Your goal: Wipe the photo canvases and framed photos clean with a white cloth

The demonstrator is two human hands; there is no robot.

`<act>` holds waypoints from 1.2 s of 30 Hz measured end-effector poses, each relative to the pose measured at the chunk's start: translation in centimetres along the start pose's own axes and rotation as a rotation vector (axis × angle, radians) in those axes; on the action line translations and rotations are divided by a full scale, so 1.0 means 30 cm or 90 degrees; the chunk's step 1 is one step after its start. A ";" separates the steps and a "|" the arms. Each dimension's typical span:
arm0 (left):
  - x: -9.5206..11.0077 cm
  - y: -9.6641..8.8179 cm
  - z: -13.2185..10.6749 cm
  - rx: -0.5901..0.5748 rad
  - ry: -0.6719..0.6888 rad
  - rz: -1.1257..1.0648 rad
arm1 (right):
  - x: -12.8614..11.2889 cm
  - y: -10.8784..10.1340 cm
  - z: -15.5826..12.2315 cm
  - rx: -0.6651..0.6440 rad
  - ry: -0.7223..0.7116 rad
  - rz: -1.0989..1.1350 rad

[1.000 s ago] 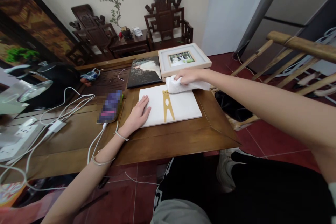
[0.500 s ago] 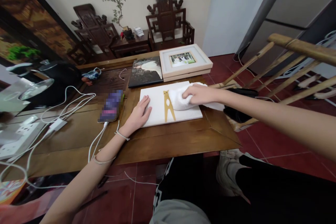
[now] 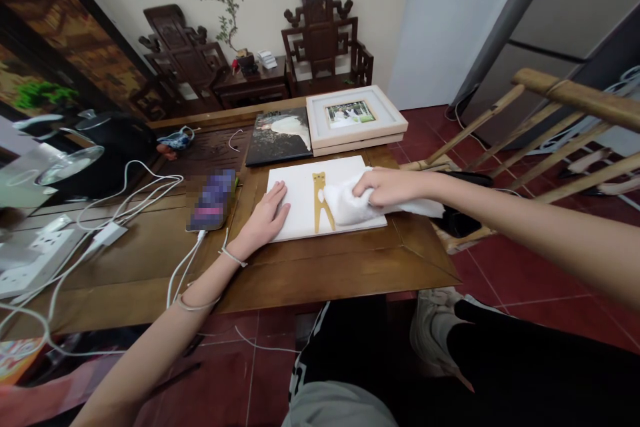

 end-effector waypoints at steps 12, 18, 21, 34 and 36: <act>0.001 -0.003 0.000 0.001 0.005 0.001 | 0.003 -0.044 0.258 0.156 0.085 -0.094; 0.000 -0.004 0.000 0.004 0.007 -0.001 | -0.137 0.049 0.230 0.083 0.077 -0.170; -0.002 -0.001 0.000 0.005 0.013 -0.004 | -0.203 0.101 0.170 0.076 0.069 -0.178; -0.005 -0.001 0.001 0.012 0.012 -0.002 | -0.319 0.151 0.026 0.070 -0.006 -0.121; -0.007 0.000 0.001 0.011 0.011 -0.004 | -0.286 0.133 0.056 0.077 -0.011 -0.107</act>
Point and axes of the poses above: each hand's wrist, its own z-axis towards the middle knuckle, its own y-axis out of the palm, x = y × z, the point moved 2 cm from there along z, towards the middle knuckle, and after that the axes turned 14 degrees about -z, right-handed, at the moved point
